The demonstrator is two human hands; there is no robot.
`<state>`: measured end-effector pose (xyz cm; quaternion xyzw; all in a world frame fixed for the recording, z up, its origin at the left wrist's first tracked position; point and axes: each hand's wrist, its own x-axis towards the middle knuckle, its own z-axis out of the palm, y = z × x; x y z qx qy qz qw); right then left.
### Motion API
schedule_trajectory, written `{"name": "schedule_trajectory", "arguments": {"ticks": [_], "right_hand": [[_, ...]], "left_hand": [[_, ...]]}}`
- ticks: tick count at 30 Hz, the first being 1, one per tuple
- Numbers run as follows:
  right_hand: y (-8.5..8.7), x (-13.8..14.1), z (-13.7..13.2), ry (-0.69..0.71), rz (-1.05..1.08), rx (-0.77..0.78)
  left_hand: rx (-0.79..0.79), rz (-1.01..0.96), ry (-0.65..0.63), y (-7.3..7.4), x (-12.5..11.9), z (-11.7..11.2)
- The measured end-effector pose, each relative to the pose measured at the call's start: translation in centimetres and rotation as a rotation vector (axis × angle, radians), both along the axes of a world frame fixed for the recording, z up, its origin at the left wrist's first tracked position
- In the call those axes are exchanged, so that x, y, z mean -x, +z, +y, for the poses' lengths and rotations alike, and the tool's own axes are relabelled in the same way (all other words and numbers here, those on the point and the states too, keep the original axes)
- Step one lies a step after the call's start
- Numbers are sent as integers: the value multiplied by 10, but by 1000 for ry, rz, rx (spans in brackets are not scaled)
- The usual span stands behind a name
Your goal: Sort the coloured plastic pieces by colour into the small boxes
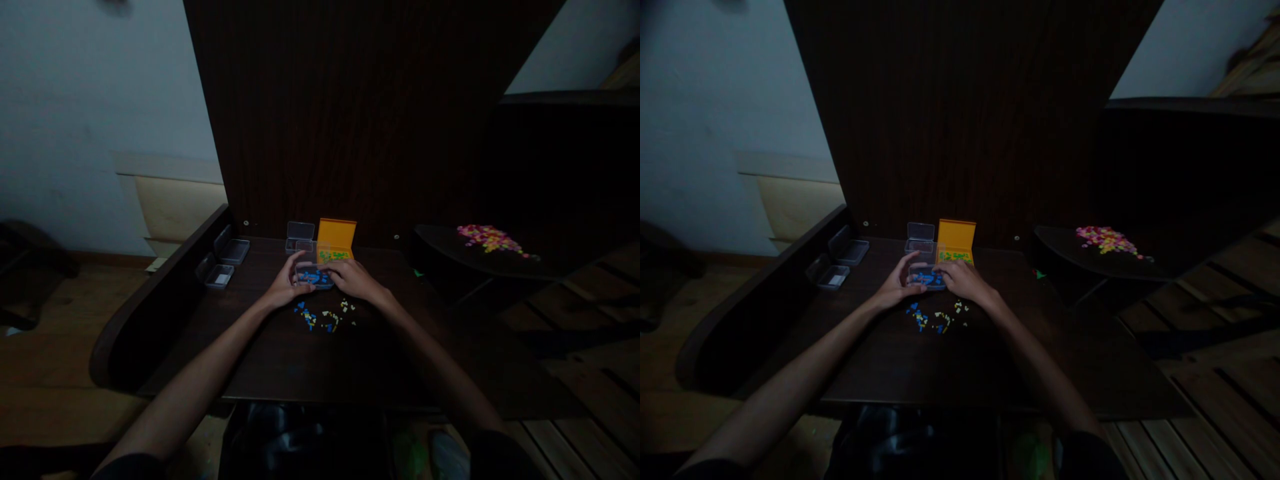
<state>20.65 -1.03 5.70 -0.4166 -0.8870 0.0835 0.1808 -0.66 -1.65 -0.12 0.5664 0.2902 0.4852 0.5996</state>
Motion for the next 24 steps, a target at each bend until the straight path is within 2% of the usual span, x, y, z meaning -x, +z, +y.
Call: {"name": "schedule_trajectory", "arguments": {"ticks": [5, 11, 18, 24], "right_hand": [[2, 0, -4, 35, 38, -1], [8, 8, -18, 224, 128, -11], [-3, 27, -28, 365, -111, 114], [-20, 36, -24, 385, -227, 76]], "left_hand": [[7, 2, 6, -1, 1, 3], [-2, 18, 27, -3, 6, 8], [-12, 33, 79, -4, 12, 13], [-57, 49, 109, -6, 14, 18]]}}
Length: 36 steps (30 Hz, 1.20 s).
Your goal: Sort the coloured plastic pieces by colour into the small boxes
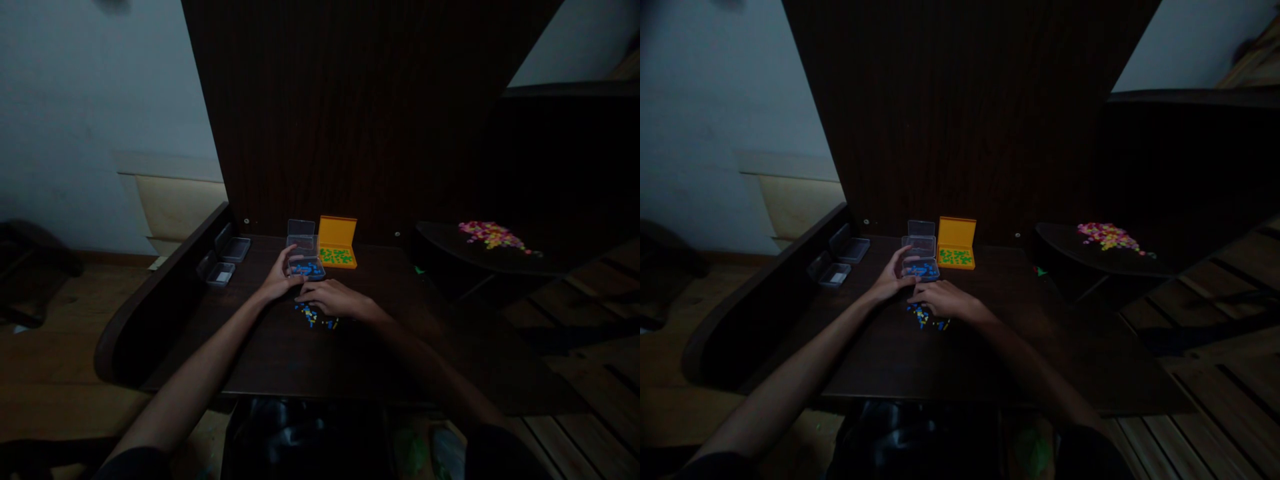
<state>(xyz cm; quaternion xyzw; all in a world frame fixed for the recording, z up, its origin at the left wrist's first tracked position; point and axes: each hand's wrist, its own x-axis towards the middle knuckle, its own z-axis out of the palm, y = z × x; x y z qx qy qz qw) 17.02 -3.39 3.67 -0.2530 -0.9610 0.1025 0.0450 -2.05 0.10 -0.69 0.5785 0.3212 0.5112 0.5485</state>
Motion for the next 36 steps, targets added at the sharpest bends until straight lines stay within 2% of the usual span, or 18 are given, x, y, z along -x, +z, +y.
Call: {"name": "schedule_trajectory", "arguments": {"ticks": [5, 12, 21, 26, 36], "right_hand": [[-5, 1, 1, -16, -25, -58], [-8, 0, 3, -56, -31, -43], [-2, -2, 5, -169, -36, 132], [-1, -6, 5, -152, 0, 166], [1, -5, -2, -85, 45, 99]], "left_hand": [[30, -21, 20, 0, 1, 1], [48, -40, 18, 3, 1, -2], [37, -31, 22, 5, 1, -2], [36, -28, 20, 4, 1, -1], [22, -23, 23, 4, 1, -1]]}}
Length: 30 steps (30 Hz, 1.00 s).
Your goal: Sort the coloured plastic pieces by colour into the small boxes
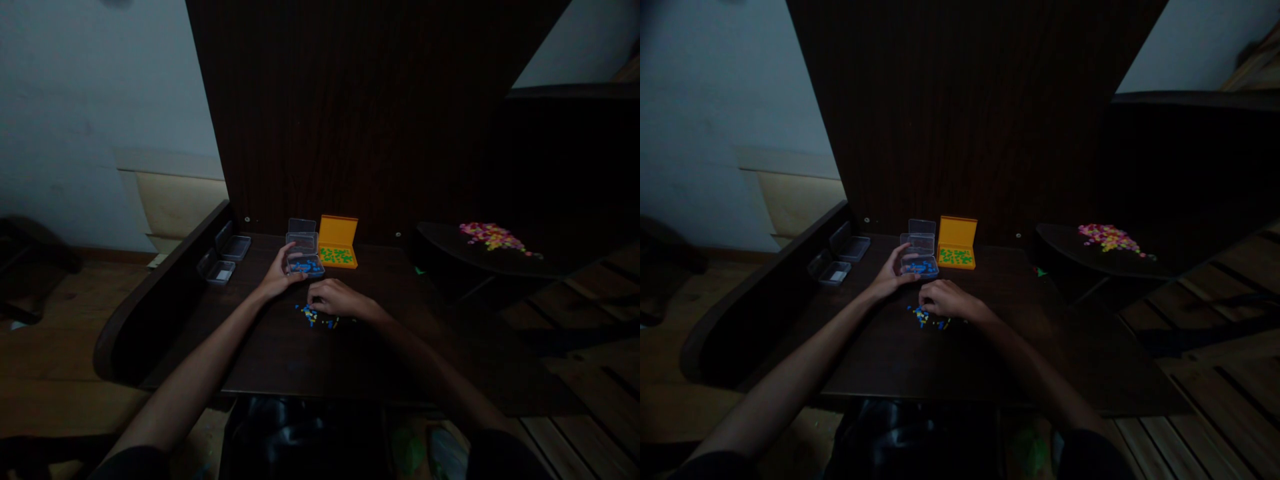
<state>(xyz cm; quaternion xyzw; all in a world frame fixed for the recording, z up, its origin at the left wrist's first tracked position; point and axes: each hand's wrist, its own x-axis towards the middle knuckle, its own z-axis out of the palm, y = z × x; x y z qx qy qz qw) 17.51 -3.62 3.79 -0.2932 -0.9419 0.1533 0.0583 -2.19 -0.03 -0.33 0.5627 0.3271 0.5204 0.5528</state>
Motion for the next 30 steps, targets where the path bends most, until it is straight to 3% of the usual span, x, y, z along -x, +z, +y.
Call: {"name": "schedule_trajectory", "arguments": {"ticks": [8, 17, 22, 30], "right_hand": [[2, -4, -6, 24, 91, -54], [39, -16, 13, -119, 381, -64], [33, -9, 25, -146, 363, -88], [27, -4, 28, -125, 331, -18]], "left_hand": [[29, -10, -2, 2, -1, -2], [18, -27, -92, 3, -7, -7], [-9, -61, -201, 1, -15, -14], [-15, -55, -255, 1, -17, -17]]}}
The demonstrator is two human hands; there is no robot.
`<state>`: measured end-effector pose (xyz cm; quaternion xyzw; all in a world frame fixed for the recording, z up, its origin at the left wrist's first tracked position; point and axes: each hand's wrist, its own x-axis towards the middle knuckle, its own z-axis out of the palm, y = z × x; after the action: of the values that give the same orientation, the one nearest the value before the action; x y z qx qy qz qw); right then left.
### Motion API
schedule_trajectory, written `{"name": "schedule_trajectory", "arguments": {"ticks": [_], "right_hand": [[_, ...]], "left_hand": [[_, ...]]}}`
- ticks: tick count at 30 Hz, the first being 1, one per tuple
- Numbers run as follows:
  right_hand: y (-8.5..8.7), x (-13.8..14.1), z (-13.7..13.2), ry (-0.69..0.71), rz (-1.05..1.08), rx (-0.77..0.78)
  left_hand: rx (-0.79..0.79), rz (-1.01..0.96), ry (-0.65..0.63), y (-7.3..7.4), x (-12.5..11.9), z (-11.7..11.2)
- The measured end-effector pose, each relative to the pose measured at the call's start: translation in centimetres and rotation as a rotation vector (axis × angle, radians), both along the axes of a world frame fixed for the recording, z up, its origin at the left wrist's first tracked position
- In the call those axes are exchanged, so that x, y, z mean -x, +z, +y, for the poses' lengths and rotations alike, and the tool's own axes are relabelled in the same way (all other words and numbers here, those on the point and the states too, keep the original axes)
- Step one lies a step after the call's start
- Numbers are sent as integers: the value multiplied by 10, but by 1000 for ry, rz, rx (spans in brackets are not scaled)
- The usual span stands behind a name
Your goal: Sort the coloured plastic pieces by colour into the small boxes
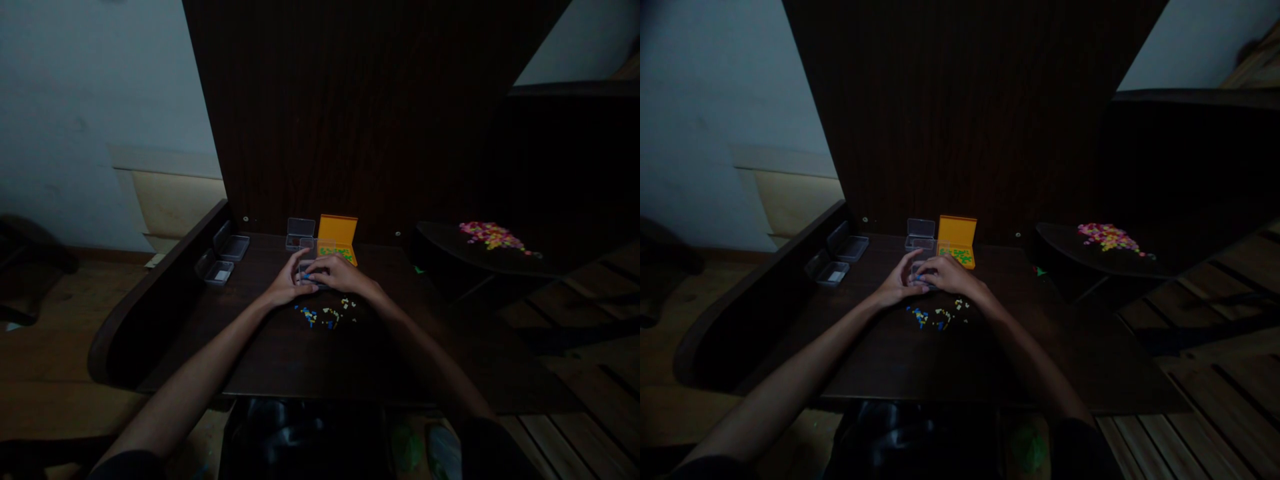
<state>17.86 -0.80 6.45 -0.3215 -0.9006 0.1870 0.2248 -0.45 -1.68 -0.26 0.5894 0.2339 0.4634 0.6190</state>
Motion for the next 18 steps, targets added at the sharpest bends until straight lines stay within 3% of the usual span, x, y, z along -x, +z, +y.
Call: {"name": "schedule_trajectory", "arguments": {"ticks": [9, 18], "right_hand": [[-3, 1, 1, 2, 24, 27], [-7, -2, 4, 33, -12, -41]], "left_hand": [[-4, 6, 15, 1, 0, -1], [24, 19, 25, 3, 0, -2]]}}
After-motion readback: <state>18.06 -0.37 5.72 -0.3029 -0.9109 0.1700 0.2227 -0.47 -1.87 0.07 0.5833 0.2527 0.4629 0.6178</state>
